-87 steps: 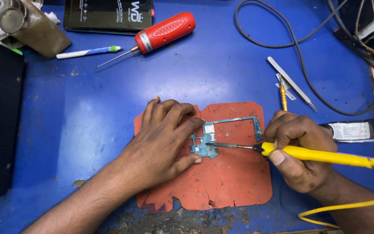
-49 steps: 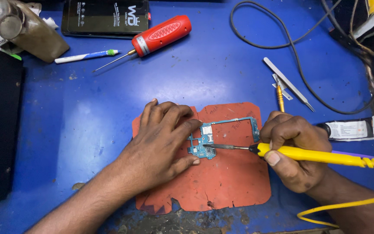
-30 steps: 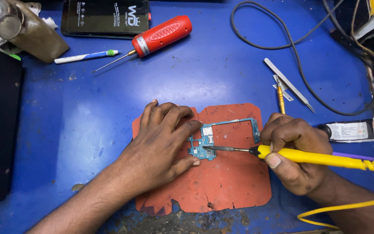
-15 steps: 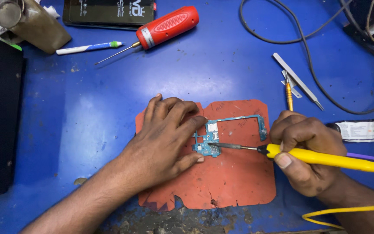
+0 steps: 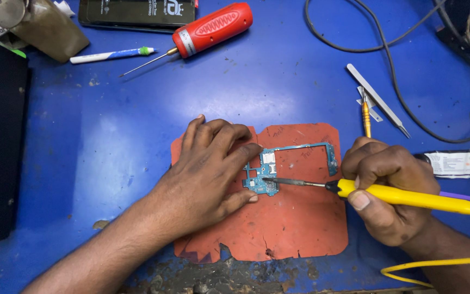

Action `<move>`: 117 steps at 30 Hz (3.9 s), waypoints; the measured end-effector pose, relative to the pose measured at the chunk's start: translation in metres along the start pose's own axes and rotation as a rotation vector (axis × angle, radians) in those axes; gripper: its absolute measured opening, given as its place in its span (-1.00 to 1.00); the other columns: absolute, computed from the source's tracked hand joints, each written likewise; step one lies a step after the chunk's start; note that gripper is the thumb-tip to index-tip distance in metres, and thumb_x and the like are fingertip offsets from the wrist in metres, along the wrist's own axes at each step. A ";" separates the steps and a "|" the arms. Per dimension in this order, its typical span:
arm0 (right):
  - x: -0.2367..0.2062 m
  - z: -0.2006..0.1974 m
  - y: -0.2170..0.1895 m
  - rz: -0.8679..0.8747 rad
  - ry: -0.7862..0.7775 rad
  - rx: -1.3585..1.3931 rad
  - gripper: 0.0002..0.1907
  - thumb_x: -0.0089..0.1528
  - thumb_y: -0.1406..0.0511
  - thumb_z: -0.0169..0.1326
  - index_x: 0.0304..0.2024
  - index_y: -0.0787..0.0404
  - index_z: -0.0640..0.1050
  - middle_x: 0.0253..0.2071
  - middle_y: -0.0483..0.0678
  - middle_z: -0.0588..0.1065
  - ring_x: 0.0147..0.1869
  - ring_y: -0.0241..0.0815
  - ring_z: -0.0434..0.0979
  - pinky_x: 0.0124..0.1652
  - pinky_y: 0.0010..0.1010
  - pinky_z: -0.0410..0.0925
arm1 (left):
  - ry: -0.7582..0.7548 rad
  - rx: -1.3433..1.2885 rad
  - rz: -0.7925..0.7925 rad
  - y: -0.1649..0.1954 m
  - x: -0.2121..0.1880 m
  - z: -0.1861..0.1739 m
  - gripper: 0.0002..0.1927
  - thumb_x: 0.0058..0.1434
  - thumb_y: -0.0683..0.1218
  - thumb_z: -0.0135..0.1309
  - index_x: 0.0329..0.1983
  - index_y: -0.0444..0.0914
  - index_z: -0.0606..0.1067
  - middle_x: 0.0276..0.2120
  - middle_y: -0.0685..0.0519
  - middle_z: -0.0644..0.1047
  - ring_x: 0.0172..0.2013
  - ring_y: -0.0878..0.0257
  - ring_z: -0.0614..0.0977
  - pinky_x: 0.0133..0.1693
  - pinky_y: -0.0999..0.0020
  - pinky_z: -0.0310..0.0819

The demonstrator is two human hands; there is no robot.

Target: The person uses a soldering iron to apply heat and solder to specific points on a small blue circuit board. They hold the board steady with one hand while manipulating the soldering iron with the other, working on different areas of the board throughout the clip.

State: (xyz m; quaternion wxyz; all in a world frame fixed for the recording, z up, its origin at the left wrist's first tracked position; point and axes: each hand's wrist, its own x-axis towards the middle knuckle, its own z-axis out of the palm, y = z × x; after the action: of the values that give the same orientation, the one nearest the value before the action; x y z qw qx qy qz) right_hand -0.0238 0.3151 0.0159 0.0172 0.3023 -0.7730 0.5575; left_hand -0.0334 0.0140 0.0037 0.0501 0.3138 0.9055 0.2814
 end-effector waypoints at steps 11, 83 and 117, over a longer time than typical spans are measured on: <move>-0.011 0.000 -0.002 0.000 0.004 -0.005 -0.82 0.32 0.29 0.06 -0.17 0.19 0.32 -0.34 0.00 0.45 -0.39 -0.30 0.39 -0.32 -0.45 0.35 | 0.007 -0.003 0.002 0.007 -0.006 0.006 -0.22 -0.07 0.16 0.39 0.19 -0.21 0.41 0.17 -0.12 0.31 0.26 -0.15 0.24 0.30 -0.38 -0.08; -0.009 0.020 -0.026 -0.017 0.017 -0.018 -0.82 0.32 0.29 0.06 -0.20 0.19 0.32 -0.39 -0.01 0.44 -0.44 -0.32 0.36 -0.36 -0.46 0.31 | 0.023 -0.005 0.025 0.010 -0.032 -0.009 -0.25 -0.06 0.14 0.38 0.16 -0.25 0.43 0.15 -0.12 0.33 0.24 -0.13 0.27 0.31 -0.33 -0.06; -0.027 0.030 -0.005 0.028 0.130 0.048 -0.76 0.23 0.24 0.12 -0.25 0.21 0.35 -0.43 0.01 0.45 -0.40 -0.20 0.39 -0.34 -0.35 0.39 | 0.113 0.063 -0.003 0.000 -0.040 0.015 -0.30 -0.15 0.34 0.34 -0.15 -0.26 0.52 0.02 -0.09 0.36 0.22 -0.11 0.29 0.31 -0.47 -0.11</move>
State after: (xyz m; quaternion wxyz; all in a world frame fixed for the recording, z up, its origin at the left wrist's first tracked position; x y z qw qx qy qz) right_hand 0.0101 0.3000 -0.0005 0.0524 0.2548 -0.7609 0.5945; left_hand 0.0024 -0.0030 -0.0121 -0.0105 0.2973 0.9157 0.2702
